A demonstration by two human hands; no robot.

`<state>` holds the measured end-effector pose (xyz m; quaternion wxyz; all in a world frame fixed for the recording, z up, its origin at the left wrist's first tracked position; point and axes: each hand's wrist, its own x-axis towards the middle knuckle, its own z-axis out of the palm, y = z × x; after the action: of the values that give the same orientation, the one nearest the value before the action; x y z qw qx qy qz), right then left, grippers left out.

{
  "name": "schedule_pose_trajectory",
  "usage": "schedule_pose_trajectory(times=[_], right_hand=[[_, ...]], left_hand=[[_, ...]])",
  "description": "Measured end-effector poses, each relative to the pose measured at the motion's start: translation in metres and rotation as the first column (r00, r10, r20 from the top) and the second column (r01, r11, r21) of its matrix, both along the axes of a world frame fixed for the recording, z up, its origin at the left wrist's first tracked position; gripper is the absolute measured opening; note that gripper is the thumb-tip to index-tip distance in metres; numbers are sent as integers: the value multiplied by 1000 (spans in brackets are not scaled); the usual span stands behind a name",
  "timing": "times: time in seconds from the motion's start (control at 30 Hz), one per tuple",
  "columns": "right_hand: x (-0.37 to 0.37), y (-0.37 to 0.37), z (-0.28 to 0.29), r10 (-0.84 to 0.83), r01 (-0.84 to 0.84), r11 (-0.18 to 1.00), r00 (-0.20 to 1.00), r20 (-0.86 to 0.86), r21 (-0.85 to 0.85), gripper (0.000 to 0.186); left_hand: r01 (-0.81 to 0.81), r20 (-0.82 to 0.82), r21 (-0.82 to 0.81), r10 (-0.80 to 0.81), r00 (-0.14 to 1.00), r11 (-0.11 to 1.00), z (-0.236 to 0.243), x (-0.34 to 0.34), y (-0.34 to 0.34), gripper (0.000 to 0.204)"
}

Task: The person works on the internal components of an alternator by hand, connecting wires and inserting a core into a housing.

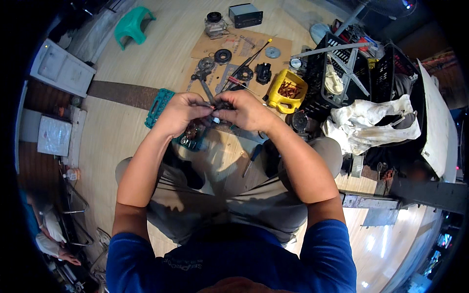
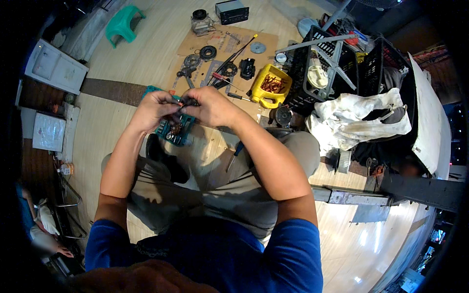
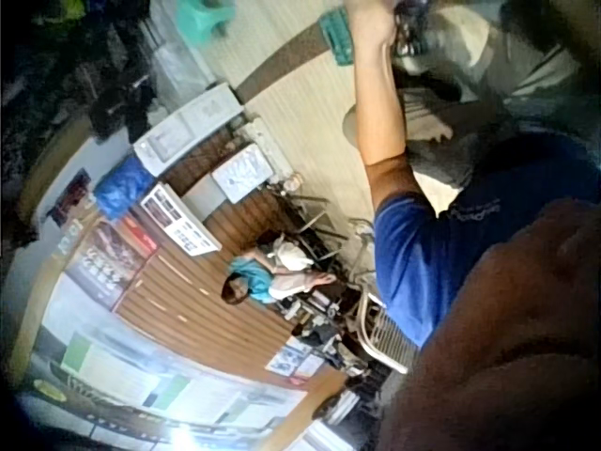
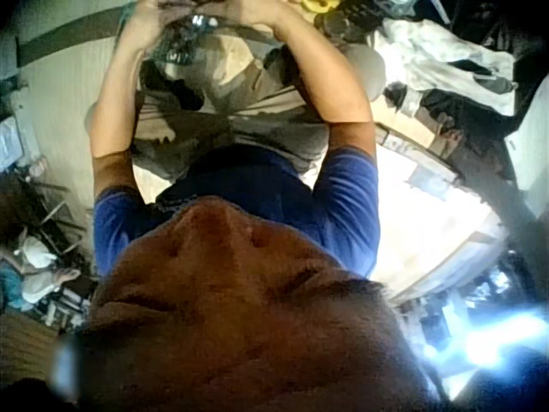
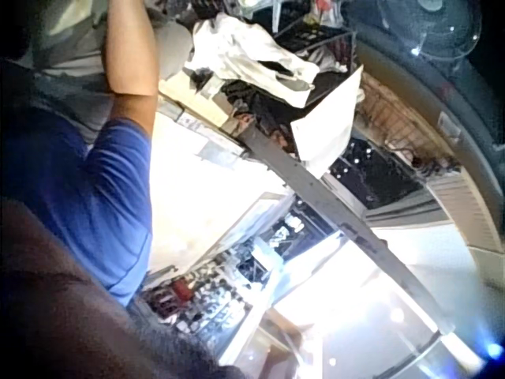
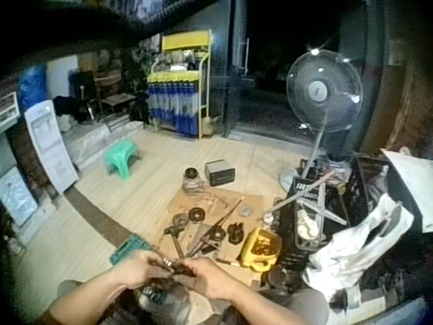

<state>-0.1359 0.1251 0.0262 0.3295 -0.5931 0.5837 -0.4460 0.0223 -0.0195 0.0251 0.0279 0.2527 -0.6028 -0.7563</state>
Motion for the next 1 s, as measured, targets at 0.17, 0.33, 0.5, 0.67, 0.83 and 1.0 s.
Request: schedule_pose_trajectory(times=[0.17, 0.33, 0.5, 0.67, 0.83, 1.0], right_hand=[[8, -2, -6, -158, 143, 984, 975, -153, -106, 14], [7, -4, -2, -258, 268, 962, 957, -129, 61, 18], [8, -7, 1, -291, 295, 953, 955, -65, 73, 22], [3, -8, -11, -294, 257, 944, 940, 175, 206, 18], [10, -10, -9, -341, 339, 938, 940, 14, 76, 27], [17, -8, -11, -450, 451, 892, 893, 16, -44, 29]], left_hand=[[-93, -32, -77, 91, 995, 993, -3, -1, -2, 10], [-111, 22, -59, 112, 993, 992, -5, -4, 9, 19], [-4, 146, -74, 15, 989, 997, -4, 7, 9, 23], [23, 53, -643, 14, 998, 766, 4, 3, 20, 23], [68, 65, -703, -31, 997, 708, 0, 14, 27, 31], [68, 66, -843, -22, 998, 534, -1, 8, 30, 26]])
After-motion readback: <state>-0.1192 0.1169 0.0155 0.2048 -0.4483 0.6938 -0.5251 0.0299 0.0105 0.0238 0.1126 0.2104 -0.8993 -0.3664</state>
